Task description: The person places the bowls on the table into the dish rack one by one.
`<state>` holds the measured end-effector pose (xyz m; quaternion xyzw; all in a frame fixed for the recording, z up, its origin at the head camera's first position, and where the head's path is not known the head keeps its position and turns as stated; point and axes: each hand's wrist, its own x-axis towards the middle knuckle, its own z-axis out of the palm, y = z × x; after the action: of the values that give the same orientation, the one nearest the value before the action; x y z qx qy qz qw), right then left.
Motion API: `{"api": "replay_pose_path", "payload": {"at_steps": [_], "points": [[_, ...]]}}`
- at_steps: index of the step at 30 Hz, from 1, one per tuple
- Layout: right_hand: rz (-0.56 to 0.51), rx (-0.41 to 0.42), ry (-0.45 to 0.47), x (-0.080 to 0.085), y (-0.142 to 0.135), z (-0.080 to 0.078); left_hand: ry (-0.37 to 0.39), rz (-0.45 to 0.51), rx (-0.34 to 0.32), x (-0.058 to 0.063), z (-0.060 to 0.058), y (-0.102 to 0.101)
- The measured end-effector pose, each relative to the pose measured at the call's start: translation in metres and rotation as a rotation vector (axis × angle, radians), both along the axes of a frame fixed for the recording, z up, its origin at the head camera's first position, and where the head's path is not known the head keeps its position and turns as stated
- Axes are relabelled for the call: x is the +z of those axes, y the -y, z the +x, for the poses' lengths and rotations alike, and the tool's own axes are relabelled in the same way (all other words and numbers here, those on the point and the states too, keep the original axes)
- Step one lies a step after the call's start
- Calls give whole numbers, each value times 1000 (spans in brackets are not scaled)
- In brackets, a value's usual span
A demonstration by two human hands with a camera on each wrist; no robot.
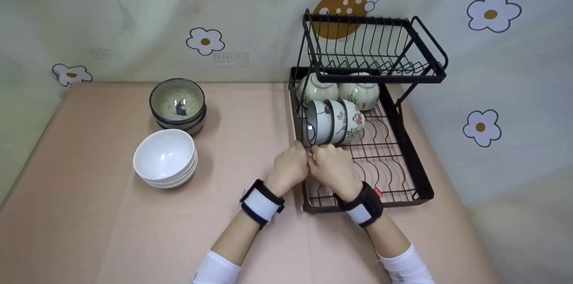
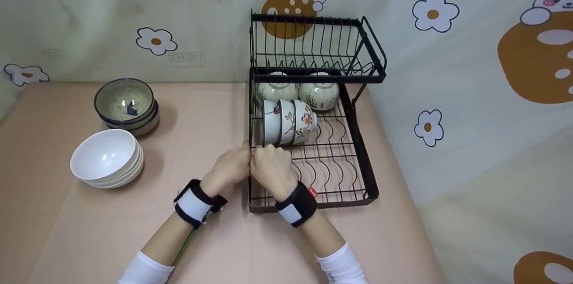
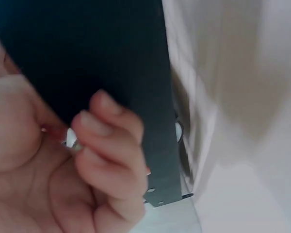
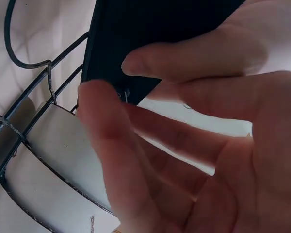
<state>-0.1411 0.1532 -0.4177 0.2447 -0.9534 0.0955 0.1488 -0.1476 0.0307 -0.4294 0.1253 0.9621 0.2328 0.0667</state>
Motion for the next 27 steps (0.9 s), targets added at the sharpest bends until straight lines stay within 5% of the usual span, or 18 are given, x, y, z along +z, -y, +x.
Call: {"api": "replay_pose_path", "payload": {"at_steps": [8,14,20,27], "points": [[-18,72,247,1,1,-6,84,-7,-164,19,5,17],[-36,103,354,1,1,-10,157,2,-223,32,7,28],[-42,125,397,1,1,-11,226,48,-153,45,7,43],[-48,134,401,1,0,-11,47,-41,76,57,10,69]]}}
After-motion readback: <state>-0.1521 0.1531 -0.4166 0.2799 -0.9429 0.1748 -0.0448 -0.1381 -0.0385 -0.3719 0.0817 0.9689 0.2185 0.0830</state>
